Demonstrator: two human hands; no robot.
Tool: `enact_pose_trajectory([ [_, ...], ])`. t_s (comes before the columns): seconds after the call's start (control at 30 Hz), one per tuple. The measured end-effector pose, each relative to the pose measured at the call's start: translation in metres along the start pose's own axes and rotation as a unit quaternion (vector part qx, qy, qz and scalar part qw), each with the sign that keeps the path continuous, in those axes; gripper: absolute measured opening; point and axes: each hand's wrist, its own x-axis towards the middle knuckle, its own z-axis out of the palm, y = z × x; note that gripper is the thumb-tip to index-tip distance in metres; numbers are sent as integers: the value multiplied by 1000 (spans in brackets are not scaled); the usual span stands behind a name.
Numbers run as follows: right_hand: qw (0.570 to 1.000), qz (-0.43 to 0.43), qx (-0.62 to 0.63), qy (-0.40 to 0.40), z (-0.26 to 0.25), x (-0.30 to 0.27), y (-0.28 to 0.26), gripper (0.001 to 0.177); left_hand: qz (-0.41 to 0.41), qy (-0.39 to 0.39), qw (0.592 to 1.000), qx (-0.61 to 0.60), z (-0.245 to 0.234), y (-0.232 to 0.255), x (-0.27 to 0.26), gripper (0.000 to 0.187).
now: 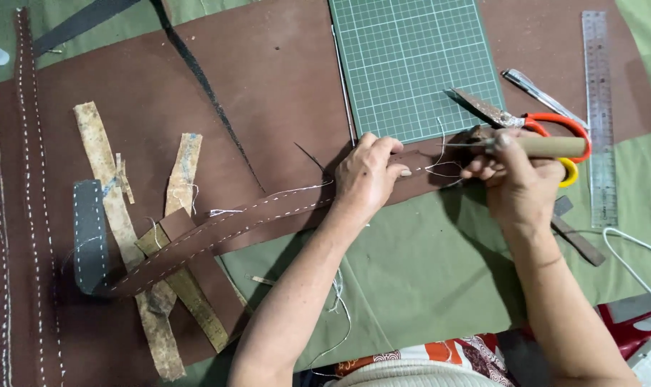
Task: Using a manual hole punch and a mallet to create a series of holes along a leather strap on a workbench.
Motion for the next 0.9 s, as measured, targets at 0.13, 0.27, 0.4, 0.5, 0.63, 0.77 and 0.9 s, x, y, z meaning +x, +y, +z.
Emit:
enact_pose_trajectory([
  [0.13, 998, -5, -42, -56, 1, -5, 9, 15, -9, -7, 1000, 6, -4, 0, -1, 38],
  [0.27, 996, 0, -68, -51, 0, -5, 14, 18, -10, -8, 1000, 10, -1, 0, 0, 38],
  [0.4, 996, 1, -72, -58, 0, -3, 20, 19, -2, 5, 1000, 16, 1, -2, 0, 37],
  [0.5, 995, -2, -72, -76, 0, -4, 20, 23, 7, 14, 1000, 10, 1, -3, 0, 39],
  [0.63, 993, -13, -80, -85, 1, -4, 21, 23, -12, -14, 1000, 6, -1, -2, 0, 37],
  [0.77, 993, -13, -83, -84, 2, -4, 22, 24, -7, -9, 1000, 4, 0, -2, 0, 39],
  [0.9, 991, -15, -92, -95, 2, -3, 26, 22, 8, 11, 1000, 5, -3, -2, -2, 39],
])
